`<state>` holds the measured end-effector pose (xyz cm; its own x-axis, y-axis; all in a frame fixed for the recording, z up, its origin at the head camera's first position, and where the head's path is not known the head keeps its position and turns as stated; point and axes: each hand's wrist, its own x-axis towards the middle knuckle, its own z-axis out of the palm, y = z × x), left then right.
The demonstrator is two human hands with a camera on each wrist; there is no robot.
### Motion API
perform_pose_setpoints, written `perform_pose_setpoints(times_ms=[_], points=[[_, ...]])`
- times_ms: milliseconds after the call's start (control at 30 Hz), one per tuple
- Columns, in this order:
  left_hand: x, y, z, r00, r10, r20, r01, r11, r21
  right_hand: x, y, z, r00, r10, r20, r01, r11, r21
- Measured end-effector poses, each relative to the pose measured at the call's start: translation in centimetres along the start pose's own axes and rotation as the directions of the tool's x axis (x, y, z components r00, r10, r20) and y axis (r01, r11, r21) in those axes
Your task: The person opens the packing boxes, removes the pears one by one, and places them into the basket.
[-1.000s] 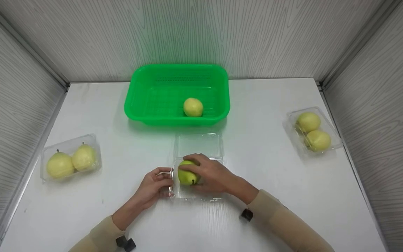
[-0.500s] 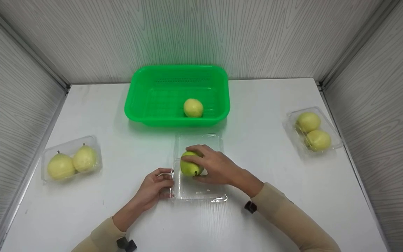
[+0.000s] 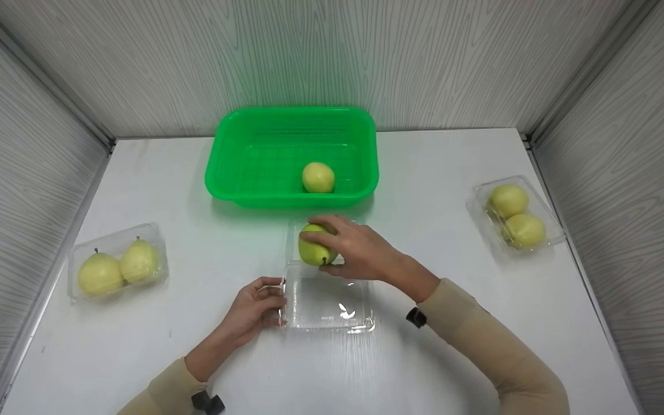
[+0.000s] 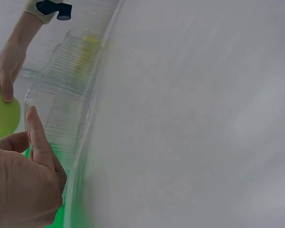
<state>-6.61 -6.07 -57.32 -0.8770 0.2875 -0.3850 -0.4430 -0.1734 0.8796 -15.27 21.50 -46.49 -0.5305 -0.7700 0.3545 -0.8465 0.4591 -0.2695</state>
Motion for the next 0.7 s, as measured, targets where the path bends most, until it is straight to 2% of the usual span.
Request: perform_pose_setpoints(times_ms=[433, 700], points=[[0.0, -0.1, 0.0, 1.0, -0.007, -0.019, 0.007, 1.0, -0.009, 2.5, 1.9, -2.0, 0.999, 0.028, -0.033, -0.027, 0.999, 0.039], [0.0, 0.1, 0.0, 1.0, -0.012, -0.004, 0.011, 1.0, -0.023, 4.2, 3.4, -2.8, 0.998, 0.042, -0.048, -0.041, 0.999, 0.034]])
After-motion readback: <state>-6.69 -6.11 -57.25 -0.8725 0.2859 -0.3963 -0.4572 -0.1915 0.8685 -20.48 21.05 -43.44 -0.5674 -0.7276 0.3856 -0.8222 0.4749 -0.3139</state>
